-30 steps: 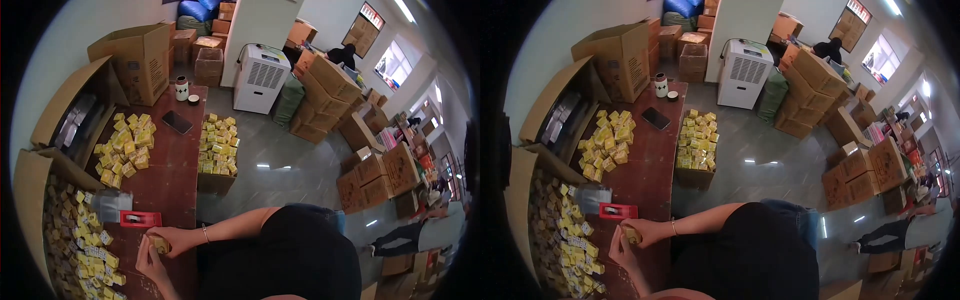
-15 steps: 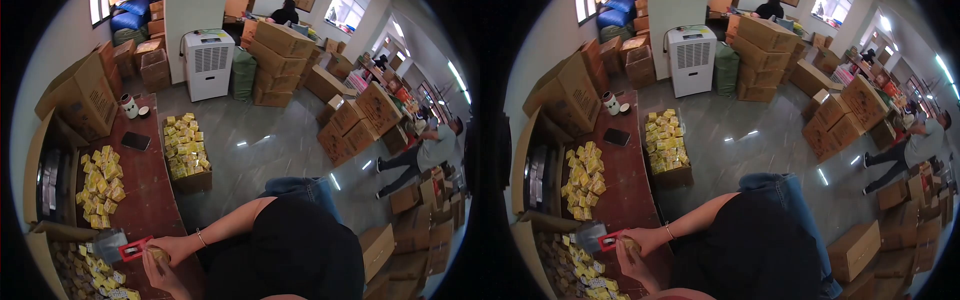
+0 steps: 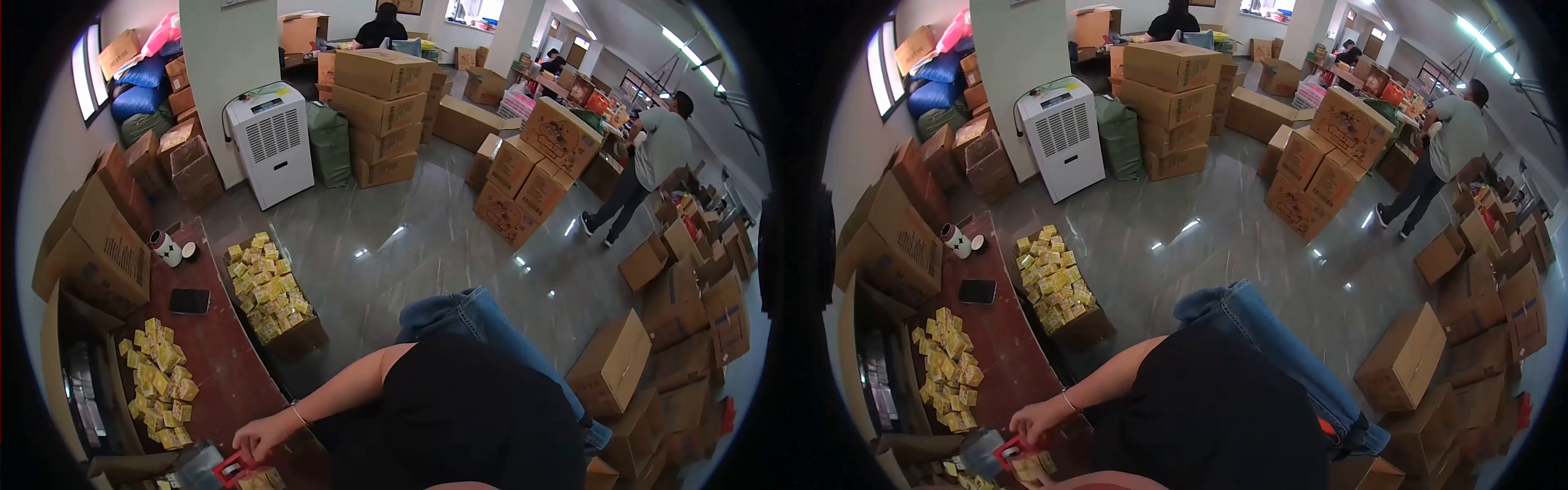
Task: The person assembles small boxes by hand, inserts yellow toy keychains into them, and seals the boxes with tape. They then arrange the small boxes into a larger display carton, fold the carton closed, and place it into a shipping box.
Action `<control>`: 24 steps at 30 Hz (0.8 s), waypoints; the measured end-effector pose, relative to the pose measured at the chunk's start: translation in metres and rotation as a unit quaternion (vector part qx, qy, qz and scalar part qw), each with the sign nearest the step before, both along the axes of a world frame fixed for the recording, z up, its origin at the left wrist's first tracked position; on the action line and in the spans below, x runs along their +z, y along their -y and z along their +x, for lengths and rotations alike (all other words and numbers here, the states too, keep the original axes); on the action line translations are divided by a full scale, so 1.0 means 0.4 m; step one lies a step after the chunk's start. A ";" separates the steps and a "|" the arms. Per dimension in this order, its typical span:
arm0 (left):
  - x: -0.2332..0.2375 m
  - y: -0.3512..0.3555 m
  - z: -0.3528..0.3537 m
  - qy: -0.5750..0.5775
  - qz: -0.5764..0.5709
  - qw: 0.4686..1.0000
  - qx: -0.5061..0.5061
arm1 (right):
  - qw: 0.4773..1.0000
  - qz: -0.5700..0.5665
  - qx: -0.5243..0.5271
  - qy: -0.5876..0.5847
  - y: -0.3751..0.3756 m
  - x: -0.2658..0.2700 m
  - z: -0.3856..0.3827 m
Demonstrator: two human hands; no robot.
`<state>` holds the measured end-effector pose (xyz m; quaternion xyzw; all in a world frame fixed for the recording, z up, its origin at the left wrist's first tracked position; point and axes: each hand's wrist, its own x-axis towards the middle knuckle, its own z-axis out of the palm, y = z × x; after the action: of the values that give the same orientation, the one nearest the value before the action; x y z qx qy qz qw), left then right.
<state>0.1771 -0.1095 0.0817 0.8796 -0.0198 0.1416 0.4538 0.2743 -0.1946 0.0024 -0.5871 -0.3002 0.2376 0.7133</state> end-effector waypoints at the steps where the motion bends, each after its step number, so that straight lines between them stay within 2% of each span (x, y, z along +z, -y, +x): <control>1: -0.028 -0.007 -0.003 0.005 -0.003 1.000 -0.003 | 0.993 -0.036 -0.056 -0.100 -0.002 -0.021 0.013; 2: -0.056 -0.012 -0.005 0.011 -0.008 1.000 -0.003 | 0.976 -0.148 -0.154 0.049 -0.007 -0.041 0.022; 3: -0.084 -0.022 -0.010 0.016 -0.011 1.000 -0.003 | 0.976 -0.146 -0.153 0.050 -0.028 -0.062 0.025; 5: -0.136 -0.039 -0.022 0.026 -0.019 0.999 0.000 | 0.994 -0.085 -0.061 -0.042 -0.080 -0.101 0.021; 6: -0.160 -0.049 -0.025 0.031 -0.022 0.999 0.000 | 0.994 -0.083 -0.061 -0.042 -0.104 -0.103 0.017; 8: -0.209 -0.061 -0.036 0.040 -0.032 0.999 0.004 | 0.979 -0.096 -0.151 0.097 -0.131 -0.110 0.010; 15: -0.292 -0.196 -0.116 0.073 -0.030 0.994 0.074 | 0.973 -0.161 -0.105 0.131 -0.128 -0.091 0.030; 16: -0.292 -0.201 -0.113 0.003 -0.034 0.996 0.083 | 0.974 -0.159 -0.093 0.131 -0.131 -0.094 0.037; 18: -0.285 -0.190 -0.101 0.008 -0.044 0.996 0.081 | 0.965 -0.166 -0.128 0.155 -0.158 -0.138 0.062; 19: -0.285 -0.185 -0.098 0.015 -0.056 0.996 0.070 | 0.982 -0.140 -0.098 0.075 -0.149 -0.114 0.059; 20: -0.302 -0.180 -0.098 0.006 -0.125 0.990 0.060 | 0.992 -0.115 -0.061 -0.005 -0.134 -0.092 0.056; 21: -0.329 -0.175 -0.093 0.025 -0.155 0.987 0.042 | 0.991 -0.051 -0.064 -0.104 -0.127 -0.072 0.045; 22: -0.352 -0.173 -0.094 0.044 -0.183 0.982 0.030 | 0.992 -0.057 -0.065 -0.096 -0.129 -0.072 0.045; 23: -0.344 -0.165 -0.088 0.075 -0.133 0.988 0.021 | 0.995 -0.039 -0.066 -0.066 -0.112 -0.054 0.041; 24: -0.338 -0.140 -0.081 0.036 -0.247 0.968 0.028 | 0.997 -0.059 -0.057 0.006 -0.108 -0.072 0.055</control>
<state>0.1446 -0.0534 -0.0536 0.7345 0.0236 0.1865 0.6520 0.2963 -0.1513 -0.0263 -0.6460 -0.2553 0.2103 0.6880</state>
